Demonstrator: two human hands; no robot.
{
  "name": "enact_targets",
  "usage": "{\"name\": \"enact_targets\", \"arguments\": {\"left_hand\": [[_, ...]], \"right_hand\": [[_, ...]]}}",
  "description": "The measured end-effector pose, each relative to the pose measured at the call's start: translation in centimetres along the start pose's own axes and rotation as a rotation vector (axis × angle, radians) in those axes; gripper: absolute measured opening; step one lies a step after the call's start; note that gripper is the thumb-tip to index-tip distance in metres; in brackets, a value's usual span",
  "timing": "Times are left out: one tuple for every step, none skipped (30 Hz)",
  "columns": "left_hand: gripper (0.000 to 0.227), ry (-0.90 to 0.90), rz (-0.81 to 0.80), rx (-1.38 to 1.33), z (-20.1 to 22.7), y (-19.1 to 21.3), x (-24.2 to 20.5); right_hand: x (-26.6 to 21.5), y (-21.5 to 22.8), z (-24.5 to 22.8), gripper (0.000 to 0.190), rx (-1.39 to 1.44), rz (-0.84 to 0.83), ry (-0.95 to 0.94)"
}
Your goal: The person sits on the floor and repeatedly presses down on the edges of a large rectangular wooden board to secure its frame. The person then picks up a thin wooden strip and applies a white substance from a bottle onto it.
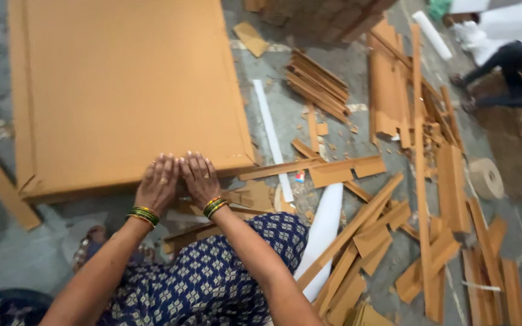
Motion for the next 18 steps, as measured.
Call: {"name": "enact_targets", "arguments": {"left_hand": [[0.052, -0.027, 0.004, -0.040, 1.5, -0.1, 0.5], [0.053, -0.055, 0.008, -0.079, 2.7, -0.2, 1.0], [0.051, -0.021, 0.028, -0.077, 3.4, -0.4, 1.3], [0.050, 0.014, 0.047, -0.076, 4.2, -0.4, 1.3], [0.049, 0.052, 0.069, -0.063, 4.2, -0.7, 1.6], [0.049, 0.047, 0.062, -0.082, 4.7, -1.1, 1.6], [0.049, 0.047, 0.057, -0.089, 4.8, -1.8, 1.9], [0.048, 0.048, 0.053, -0.096, 4.7, -2.6, 2.4], [0.047, 0.053, 0.072, -0.102, 4.6, -2.5, 2.1], [0.047, 0.057, 0.091, -0.108, 4.2, -2.6, 2.0], [0.046, 0.055, 0.102, -0.129, 4.7, -2.5, 1.4], [0.046, 0.038, 0.106, -0.130, 5.1, -2.4, 0.9], [0.046, 0.036, 0.114, -0.125, 5.1, -2.6, 1.1], [0.046, 0.034, 0.123, -0.120, 5.2, -2.6, 1.3], [0.046, 0.034, 0.106, -0.117, 5.0, -2.7, 1.4], [0.047, 0.035, 0.090, -0.114, 4.9, -2.8, 1.7], [0.047, 0.034, 0.075, -0.108, 4.7, -2.8, 1.7], [0.047, 0.036, 0.069, -0.075, 4.7, -2.8, 1.8]], "right_hand": [[-0.6, 0.2, 0.8, 0.071, -0.043, 0.003, -0.027], [-1.2, 0.3, 1.5, 0.070, -0.086, 0.006, -0.054], [-1.8, 0.1, 2.1, 0.067, -0.116, 0.000, -0.064], [-2.4, -0.2, 2.6, 0.064, -0.146, -0.007, -0.073], [-2.2, -0.6, 2.8, 0.062, -0.172, -0.004, -0.077], [-2.5, -0.5, 3.0, 0.059, -0.179, 0.037, -0.094], [-2.2, -0.6, 3.3, 0.057, -0.182, 0.089, -0.102], [-1.9, -0.7, 3.6, 0.054, -0.183, 0.141, -0.111], [-1.9, -1.0, 3.3, 0.053, -0.163, 0.129, -0.108], [-1.8, -1.3, 3.1, 0.052, -0.143, 0.117, -0.104], [-2.6, -1.4, 3.1, 0.051, -0.127, 0.091, -0.111], [-3.2, -1.5, 2.8, 0.051, -0.148, 0.086, -0.111], [-3.1, -1.5, 3.1, 0.050, -0.169, 0.087, -0.095], [-3.0, -1.5, 3.2, 0.050, -0.190, 0.087, -0.080], [-2.7, -1.5, 3.2, 0.050, -0.182, 0.085, -0.085], [-2.4, -1.4, 3.5, 0.051, -0.175, 0.083, -0.090], [-2.1, -1.3, 3.4, 0.051, -0.167, 0.084, -0.096], [-1.8, -1.1, 3.4, 0.053, -0.134, 0.088, -0.091]]}}
Point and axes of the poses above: each hand's wrist, its own x-axis towards the middle knuckle, its own y-axis out of the back of the hand, z = x × y, the point moved 9 cm from there along x, towards the middle knuckle
